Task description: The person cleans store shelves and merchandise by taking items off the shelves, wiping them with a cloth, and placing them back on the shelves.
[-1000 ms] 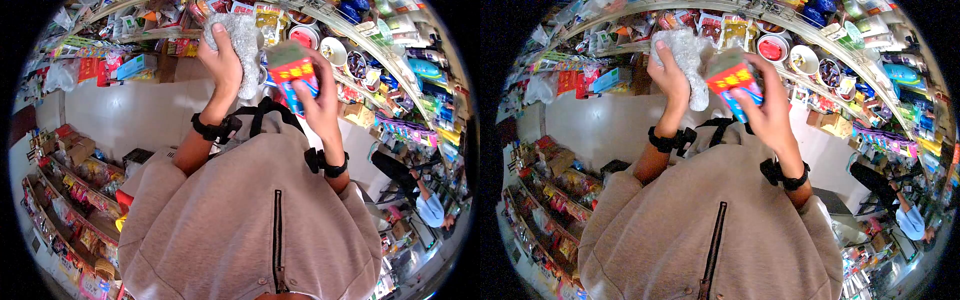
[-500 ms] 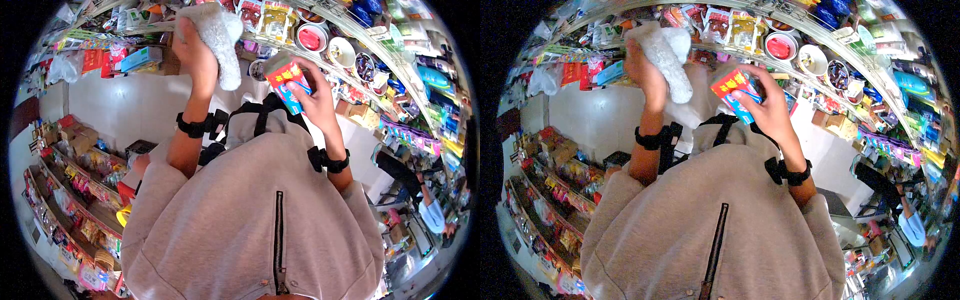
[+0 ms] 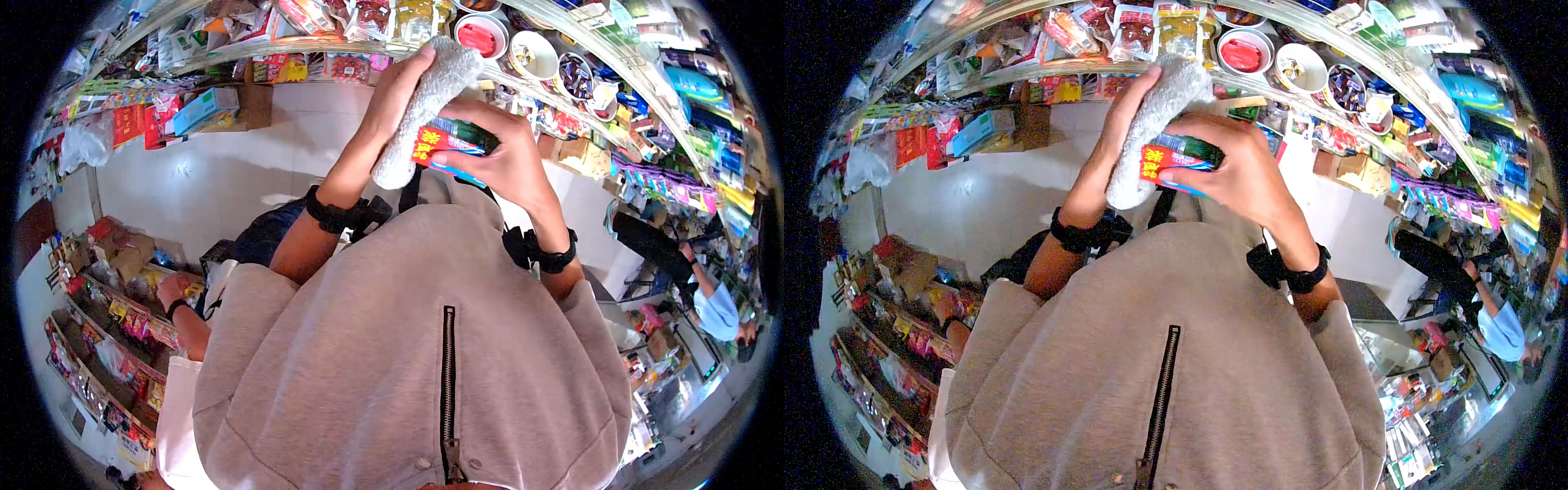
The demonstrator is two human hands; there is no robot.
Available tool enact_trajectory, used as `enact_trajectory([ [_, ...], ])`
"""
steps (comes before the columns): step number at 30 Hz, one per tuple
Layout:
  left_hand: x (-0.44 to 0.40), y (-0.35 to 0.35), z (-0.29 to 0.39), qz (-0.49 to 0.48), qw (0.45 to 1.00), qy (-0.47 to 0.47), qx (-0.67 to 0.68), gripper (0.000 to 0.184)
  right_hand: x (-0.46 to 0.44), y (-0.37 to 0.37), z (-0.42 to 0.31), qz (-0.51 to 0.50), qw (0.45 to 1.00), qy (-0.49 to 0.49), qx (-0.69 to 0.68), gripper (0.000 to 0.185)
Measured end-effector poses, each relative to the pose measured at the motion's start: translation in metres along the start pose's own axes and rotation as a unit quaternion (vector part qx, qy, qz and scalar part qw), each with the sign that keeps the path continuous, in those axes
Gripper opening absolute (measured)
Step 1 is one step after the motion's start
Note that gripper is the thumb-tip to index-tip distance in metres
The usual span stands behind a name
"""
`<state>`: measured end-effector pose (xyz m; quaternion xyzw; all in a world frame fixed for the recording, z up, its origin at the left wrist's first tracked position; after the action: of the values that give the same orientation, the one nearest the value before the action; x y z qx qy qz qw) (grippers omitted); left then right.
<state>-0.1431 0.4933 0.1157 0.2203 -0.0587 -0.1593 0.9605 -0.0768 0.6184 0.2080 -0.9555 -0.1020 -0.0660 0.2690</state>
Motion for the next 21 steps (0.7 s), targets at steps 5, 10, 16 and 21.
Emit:
enact_trajectory([
  [5,-0.010,-0.004,-0.022,0.011,0.999,-0.038,-0.028,0.047,0.013,-0.008,0.014,-0.001,0.998,-0.027,-0.054,0.049],
  [10,0.005,-0.013,-0.024,0.016,0.962,-0.042,0.270,0.055,0.027,-0.021,0.019,-0.039,0.979,0.005,-0.198,0.049],
  [16,0.039,0.003,0.011,0.068,0.992,-0.059,0.094,0.051,0.018,-0.019,-0.009,0.063,0.993,-0.005,0.096,0.047],
  [21,0.015,0.019,0.011,-0.008,1.000,0.009,-0.021,0.043,0.011,-0.001,-0.010,0.002,0.993,0.022,0.117,0.047],
])
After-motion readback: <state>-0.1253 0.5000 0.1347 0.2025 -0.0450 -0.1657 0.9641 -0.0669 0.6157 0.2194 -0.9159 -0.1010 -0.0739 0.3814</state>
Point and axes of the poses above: each hand's wrist, its own x-axis away from the middle knuckle, its own y-axis out of the palm, z = x × y, the point moved 6 cm from there along -x, towards the middle knuckle, and after that the axes turned 15 degrees about y, right-handed, at the moved point
